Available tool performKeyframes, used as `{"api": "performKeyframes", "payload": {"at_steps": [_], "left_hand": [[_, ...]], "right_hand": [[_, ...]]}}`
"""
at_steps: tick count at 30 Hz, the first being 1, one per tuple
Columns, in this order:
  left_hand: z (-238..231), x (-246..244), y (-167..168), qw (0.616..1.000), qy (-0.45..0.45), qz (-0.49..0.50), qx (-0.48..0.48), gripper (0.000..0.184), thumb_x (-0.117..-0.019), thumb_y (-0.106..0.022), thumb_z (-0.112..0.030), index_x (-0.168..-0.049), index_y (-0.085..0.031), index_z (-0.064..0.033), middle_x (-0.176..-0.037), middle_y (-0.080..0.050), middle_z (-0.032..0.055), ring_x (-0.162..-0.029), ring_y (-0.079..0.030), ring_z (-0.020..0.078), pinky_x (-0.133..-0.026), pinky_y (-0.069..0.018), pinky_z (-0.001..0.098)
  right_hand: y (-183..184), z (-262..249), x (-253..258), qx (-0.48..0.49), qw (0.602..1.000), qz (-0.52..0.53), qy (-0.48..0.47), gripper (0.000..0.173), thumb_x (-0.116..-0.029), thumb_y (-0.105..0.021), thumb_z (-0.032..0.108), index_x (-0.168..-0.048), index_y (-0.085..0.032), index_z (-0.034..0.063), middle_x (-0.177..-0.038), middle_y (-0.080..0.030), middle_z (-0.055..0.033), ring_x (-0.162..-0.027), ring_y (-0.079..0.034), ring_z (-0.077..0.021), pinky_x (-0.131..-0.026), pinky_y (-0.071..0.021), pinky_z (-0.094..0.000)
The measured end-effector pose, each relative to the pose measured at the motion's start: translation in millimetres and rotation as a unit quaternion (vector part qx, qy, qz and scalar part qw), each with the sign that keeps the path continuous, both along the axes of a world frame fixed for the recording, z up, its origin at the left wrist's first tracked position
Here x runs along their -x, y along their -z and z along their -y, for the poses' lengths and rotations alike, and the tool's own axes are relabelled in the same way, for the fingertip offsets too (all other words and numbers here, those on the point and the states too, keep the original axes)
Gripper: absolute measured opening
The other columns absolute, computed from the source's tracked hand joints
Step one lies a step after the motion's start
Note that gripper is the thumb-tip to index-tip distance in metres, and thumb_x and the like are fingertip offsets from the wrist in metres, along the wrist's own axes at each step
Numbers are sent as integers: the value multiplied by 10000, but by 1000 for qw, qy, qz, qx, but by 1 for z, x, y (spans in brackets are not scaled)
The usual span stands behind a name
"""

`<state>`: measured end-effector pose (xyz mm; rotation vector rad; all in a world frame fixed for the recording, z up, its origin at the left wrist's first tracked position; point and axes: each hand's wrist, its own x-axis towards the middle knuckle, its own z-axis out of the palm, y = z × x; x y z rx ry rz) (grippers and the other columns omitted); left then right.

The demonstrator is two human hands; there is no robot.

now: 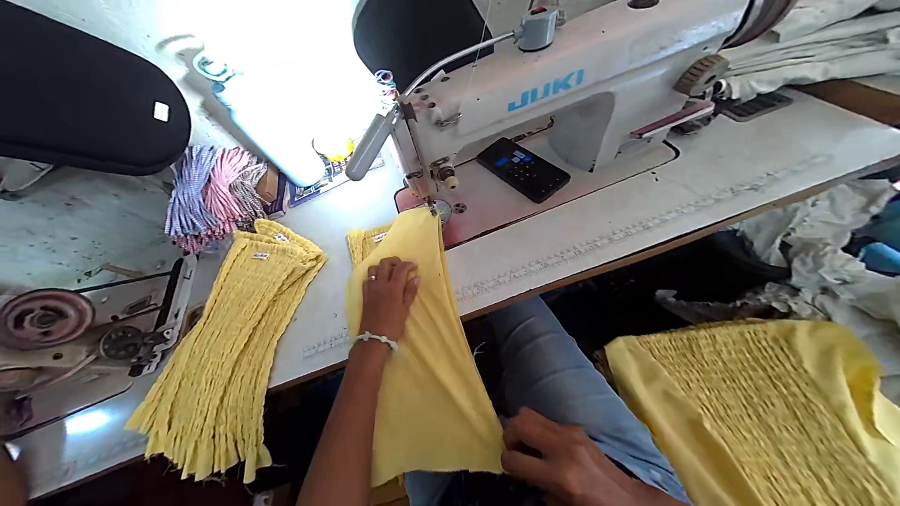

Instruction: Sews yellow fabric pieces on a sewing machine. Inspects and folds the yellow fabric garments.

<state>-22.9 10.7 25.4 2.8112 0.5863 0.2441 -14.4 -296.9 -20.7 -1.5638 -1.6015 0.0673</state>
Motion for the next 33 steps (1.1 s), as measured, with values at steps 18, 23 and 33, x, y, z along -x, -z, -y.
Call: {"api": "performKeyframes", "payload": {"at_steps": [18,23,33], "left_hand": [[14,-89,-27,961,-207,-42,177,272,-1040,-611,-230,-1074,-663,35,-887,-693,172,-734,-695,257,-740,-591,426],[23,-94,-33,976,-170,-85,109,262,-995,-682,-248,-1061,-710,3,-971,-717,180,-894,-700,328,-843,-553,531],[43,-100,-41,970,-185,-118,104,278,-1031,-615,-257,-1076,-719,-3,-1030,-716,190,-1013,-680,351,-895,-518,548]], "right_hand": [[7,-14,-6,35,984,-133,-117,55,-858,-687,-23,-882,-729,2,-910,-693,-177,-888,-700,-316,-752,-588,-385],[6,-17,-7,37,981,-137,-133,48,-849,-693,-29,-875,-727,-7,-903,-691,-182,-883,-700,-324,-748,-590,-398],[8,-13,-12,43,980,-140,-137,52,-866,-670,-26,-864,-721,-15,-893,-687,-181,-875,-698,-321,-746,-588,-397]]}}
